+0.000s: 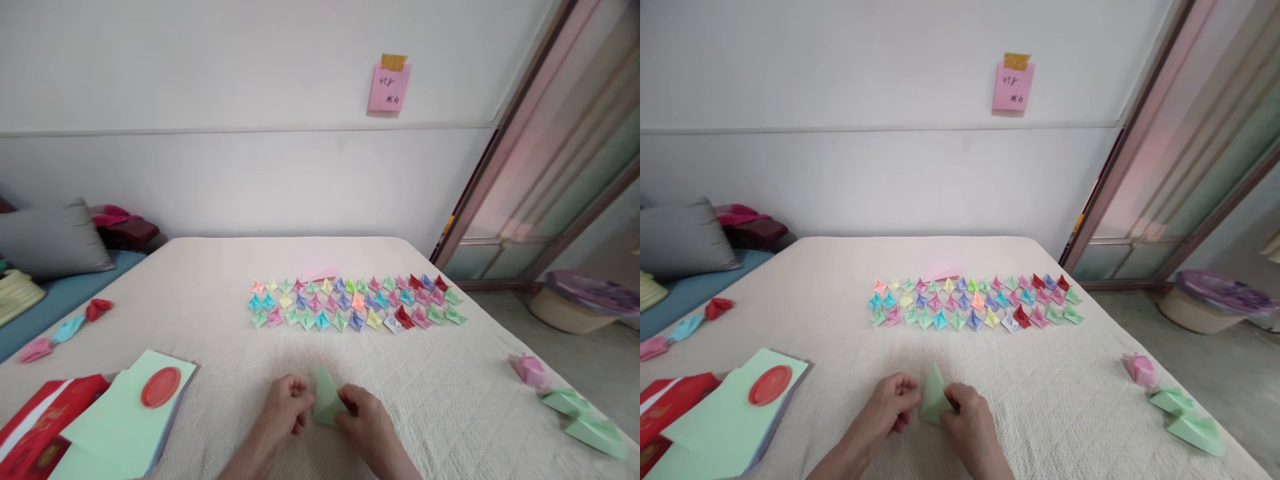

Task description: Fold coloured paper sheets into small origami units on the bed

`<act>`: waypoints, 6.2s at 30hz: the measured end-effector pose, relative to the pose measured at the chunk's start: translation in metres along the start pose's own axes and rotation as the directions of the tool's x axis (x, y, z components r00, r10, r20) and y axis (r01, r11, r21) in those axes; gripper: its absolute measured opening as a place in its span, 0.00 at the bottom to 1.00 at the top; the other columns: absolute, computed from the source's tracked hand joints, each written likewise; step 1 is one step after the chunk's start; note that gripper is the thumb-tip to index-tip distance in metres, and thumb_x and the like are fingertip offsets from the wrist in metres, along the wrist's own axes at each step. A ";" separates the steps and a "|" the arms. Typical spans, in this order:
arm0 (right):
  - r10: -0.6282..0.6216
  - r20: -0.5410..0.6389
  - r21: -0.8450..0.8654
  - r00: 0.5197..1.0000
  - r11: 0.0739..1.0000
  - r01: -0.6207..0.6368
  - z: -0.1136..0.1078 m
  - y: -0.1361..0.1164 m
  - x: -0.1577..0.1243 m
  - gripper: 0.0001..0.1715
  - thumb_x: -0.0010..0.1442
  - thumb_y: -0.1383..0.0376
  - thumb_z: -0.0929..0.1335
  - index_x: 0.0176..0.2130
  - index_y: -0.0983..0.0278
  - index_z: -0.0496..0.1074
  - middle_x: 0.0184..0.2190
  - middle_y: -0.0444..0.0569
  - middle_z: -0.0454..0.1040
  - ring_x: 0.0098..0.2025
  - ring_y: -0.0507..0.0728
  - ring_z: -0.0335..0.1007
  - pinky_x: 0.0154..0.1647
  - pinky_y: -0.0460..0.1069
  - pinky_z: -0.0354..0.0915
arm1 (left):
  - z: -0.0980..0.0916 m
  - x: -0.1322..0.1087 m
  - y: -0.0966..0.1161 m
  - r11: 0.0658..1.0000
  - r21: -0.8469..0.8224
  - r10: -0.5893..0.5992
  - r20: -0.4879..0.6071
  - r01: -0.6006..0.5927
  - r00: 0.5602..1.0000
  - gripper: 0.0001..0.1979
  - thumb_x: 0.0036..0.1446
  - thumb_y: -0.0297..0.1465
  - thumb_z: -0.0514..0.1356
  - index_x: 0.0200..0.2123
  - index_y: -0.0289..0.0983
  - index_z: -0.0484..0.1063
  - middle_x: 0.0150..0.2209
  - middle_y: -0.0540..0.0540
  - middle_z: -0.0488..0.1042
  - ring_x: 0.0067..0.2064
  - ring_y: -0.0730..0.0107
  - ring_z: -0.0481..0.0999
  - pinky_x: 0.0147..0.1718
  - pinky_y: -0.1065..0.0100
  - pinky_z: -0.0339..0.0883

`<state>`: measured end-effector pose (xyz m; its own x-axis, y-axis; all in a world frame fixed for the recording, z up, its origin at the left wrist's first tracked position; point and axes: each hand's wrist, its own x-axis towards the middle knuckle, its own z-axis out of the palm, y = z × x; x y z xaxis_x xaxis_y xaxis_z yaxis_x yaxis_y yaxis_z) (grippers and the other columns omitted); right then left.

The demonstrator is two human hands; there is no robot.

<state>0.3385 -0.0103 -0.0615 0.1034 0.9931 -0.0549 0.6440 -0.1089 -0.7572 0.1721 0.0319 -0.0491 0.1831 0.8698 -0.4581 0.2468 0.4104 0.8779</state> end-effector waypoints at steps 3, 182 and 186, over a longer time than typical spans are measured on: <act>-0.021 -0.011 0.050 1.000 0.999 0.022 -0.007 -0.004 0.002 0.08 0.43 0.72 0.61 0.19 0.63 0.65 0.20 0.43 0.65 0.27 0.54 0.64 0.27 0.46 0.56 | -0.004 -0.005 0.006 0.999 -0.029 0.023 0.024 -0.022 0.999 0.16 0.43 0.27 0.57 0.39 0.34 0.69 0.29 0.50 0.69 0.19 0.78 0.65 0.15 0.76 0.52; 0.033 -0.088 0.588 0.996 0.809 0.025 -0.031 -0.026 -0.014 0.13 0.52 0.60 0.67 0.22 0.62 0.63 0.19 0.37 0.55 0.23 0.50 0.50 0.24 0.45 0.50 | 0.026 -0.036 0.019 0.935 -0.083 0.345 0.000 -0.344 0.939 0.30 0.43 0.33 0.65 0.50 0.38 0.60 0.28 0.51 0.71 0.24 0.73 0.68 0.22 0.73 0.62; 0.038 -0.105 0.655 0.994 0.754 0.041 -0.029 -0.027 -0.016 0.12 0.52 0.60 0.69 0.23 0.62 0.64 0.19 0.37 0.57 0.23 0.50 0.52 0.24 0.45 0.52 | 0.023 -0.036 0.019 0.919 -0.151 0.373 0.021 -0.365 0.928 0.32 0.46 0.34 0.65 0.54 0.35 0.59 0.29 0.50 0.73 0.27 0.71 0.68 0.25 0.72 0.61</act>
<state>0.3419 -0.0243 -0.0211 0.2064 0.9784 -0.0148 -0.0066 -0.0138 -0.9999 0.1918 0.0021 -0.0195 0.2820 0.9541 -0.1010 0.0159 0.1006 0.9948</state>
